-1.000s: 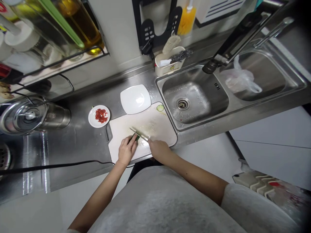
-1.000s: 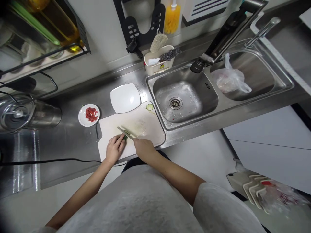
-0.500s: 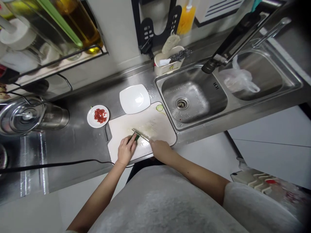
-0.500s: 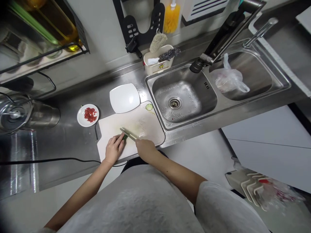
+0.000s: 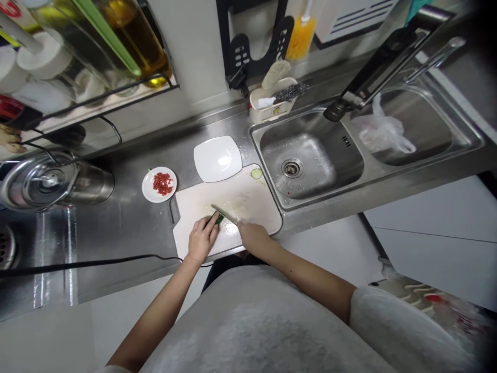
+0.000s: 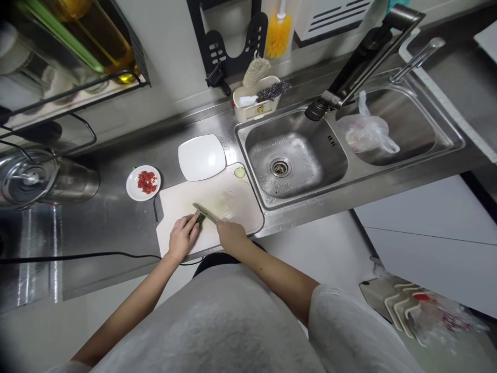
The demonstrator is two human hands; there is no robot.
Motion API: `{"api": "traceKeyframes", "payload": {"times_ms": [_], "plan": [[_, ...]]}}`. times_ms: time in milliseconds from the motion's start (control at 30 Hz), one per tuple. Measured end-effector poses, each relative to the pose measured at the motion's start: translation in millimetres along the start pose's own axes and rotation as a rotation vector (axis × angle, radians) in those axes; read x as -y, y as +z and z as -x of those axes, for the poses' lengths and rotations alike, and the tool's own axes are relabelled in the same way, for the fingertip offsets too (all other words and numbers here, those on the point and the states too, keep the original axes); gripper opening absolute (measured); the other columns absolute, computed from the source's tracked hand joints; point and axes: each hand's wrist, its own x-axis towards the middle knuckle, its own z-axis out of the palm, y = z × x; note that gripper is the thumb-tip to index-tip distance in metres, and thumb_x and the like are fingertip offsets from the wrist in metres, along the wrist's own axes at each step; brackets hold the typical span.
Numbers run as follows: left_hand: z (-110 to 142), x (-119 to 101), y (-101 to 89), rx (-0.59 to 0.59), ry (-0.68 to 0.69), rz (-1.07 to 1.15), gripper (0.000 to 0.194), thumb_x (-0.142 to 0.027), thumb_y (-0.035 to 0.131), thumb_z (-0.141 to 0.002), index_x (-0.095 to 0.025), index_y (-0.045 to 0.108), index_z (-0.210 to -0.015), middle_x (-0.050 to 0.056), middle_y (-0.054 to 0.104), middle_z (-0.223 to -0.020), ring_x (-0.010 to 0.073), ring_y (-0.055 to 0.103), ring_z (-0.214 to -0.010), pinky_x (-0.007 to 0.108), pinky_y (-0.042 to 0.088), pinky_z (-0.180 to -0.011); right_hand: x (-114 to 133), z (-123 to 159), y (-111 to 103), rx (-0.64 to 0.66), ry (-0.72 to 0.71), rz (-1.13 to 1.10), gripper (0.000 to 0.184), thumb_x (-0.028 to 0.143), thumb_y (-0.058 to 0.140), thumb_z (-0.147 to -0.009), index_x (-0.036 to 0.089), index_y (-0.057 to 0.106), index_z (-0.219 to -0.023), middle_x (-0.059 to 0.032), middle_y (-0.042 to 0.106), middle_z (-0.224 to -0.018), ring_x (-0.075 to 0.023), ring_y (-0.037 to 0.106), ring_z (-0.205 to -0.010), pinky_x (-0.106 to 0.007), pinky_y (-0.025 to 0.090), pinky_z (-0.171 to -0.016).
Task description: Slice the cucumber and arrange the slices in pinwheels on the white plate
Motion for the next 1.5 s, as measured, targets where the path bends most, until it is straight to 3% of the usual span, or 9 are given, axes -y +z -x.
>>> {"api": "traceKeyframes", "payload": {"times_ms": [300,467,600,733,867,967,1067,1233,1500], "plan": [[3.4,-12.1,-6.6,-0.041,-0.098,0.029,0.049,-0.036,0.046,-0.094,-0.027,0.045,-0.142,0.009,0.062,-0.115,0.0212,0.059,-0.100,0.035,0.049,-0.087,-8.4,12.9,-3.4,-0.095,0.035,0.053,0.032,0.023,0.032,-0.097,0.015,0.057,-0.115,-0.0133,0.070,-0.096,-0.0232,0.067,-0.095,-0.031,0.047,-0.075],[-8.0,-26.4,-17.1,-0.178,-0.180,0.121,0.056,-0.040,0.045,-0.093,-0.023,0.037,-0.146,0.013,0.054,-0.128,0.0248,0.052,-0.117,0.042,0.046,-0.096,-21.7,29.0,-13.1,-0.205,0.038,0.139,0.043,0.037,0.034,-0.098,0.018,0.045,-0.136,-0.0143,0.068,-0.107,-0.0243,0.065,-0.098,-0.033,0.045,-0.079],[-33.7,-37.4,-27.2,-0.171,-0.151,0.150,0.044,-0.041,0.046,-0.093,-0.024,0.055,-0.132,0.012,0.053,-0.130,0.0264,0.049,-0.121,0.046,0.042,-0.100,-27.8,36.5,-16.3,-0.254,-0.024,0.220,0.053,0.034,0.045,-0.094,0.017,0.038,-0.144,-0.0159,0.066,-0.112,-0.0253,0.062,-0.102,-0.033,0.042,-0.084],[-58.0,-38.5,-33.9,-0.045,-0.171,0.165,0.033,-0.045,0.056,-0.086,-0.026,0.067,-0.111,0.008,0.063,-0.115,0.0258,0.057,-0.108,0.046,0.043,-0.096,-29.5,41.6,-15.8,-0.311,-0.048,0.260,0.054,0.031,0.049,-0.093,0.018,0.039,-0.144,-0.0147,0.066,-0.109,-0.0257,0.061,-0.100,-0.033,0.041,-0.084],[-68.9,-29.0,-31.8,0.009,-0.186,0.303,0.017,-0.036,0.063,-0.080,-0.024,0.070,-0.090,0.004,0.067,-0.101,0.0196,0.061,-0.093,0.037,0.047,-0.089,-33.8,44.6,-14.0,-0.338,-0.043,0.273,0.052,0.029,0.050,-0.092,0.019,0.041,-0.143,-0.0136,0.066,-0.106,-0.0252,0.061,-0.097,-0.033,0.040,-0.082],[-69.6,-20.5,-27.3,-0.064,-0.345,0.403,0.014,-0.035,0.062,-0.078,-0.022,0.067,-0.082,0.002,0.068,-0.088,0.0166,0.061,-0.083,0.031,0.048,-0.080,-38.8,45.9,-13.2,-0.334,-0.021,0.262,0.052,0.032,0.052,-0.092,0.020,0.043,-0.141,-0.0120,0.067,-0.105,-0.0241,0.062,-0.097,-0.031,0.040,-0.081],[-68.3,-12.0,-25.5,-0.194,-0.577,0.438,0.019,-0.037,0.058,-0.080,-0.021,0.066,-0.086,0.000,0.066,-0.079,0.0143,0.059,-0.069,0.027,0.046,-0.069,-44.2,47.5,-12.0,-0.322,0.008,0.247,0.050,0.033,0.052,-0.092,0.021,0.044,-0.140,-0.0110,0.067,-0.105,-0.0237,0.062,-0.097,-0.030,0.040,-0.081],[-71.4,-1.1,-25.7,-0.317,-0.733,0.309,0.020,-0.035,0.057,-0.081,-0.023,0.067,-0.093,0.001,0.067,-0.081,0.0162,0.059,-0.069,0.029,0.044,-0.070,-50.4,49.7,-7.2,-0.296,0.061,0.214,0.045,0.035,0.044,-0.096,0.021,0.045,-0.138,-0.0114,0.068,-0.107,-0.0229,0.063,-0.099,-0.030,0.041,-0.081],[-70.2,16.3,-8.7,-0.352,-0.870,0.079,0.046,-0.027,0.056,-0.083,-0.025,0.056,-0.129,0.013,0.058,-0.123,0.0279,0.054,-0.110,0.043,0.041,-0.094,-46.3,45.8,-4.7,-0.256,0.116,0.128,0.040,0.031,0.024,-0.101,0.022,0.049,-0.130,-0.0103,0.071,-0.104,-0.0212,0.067,-0.095,-0.029,0.042,-0.077]]}}
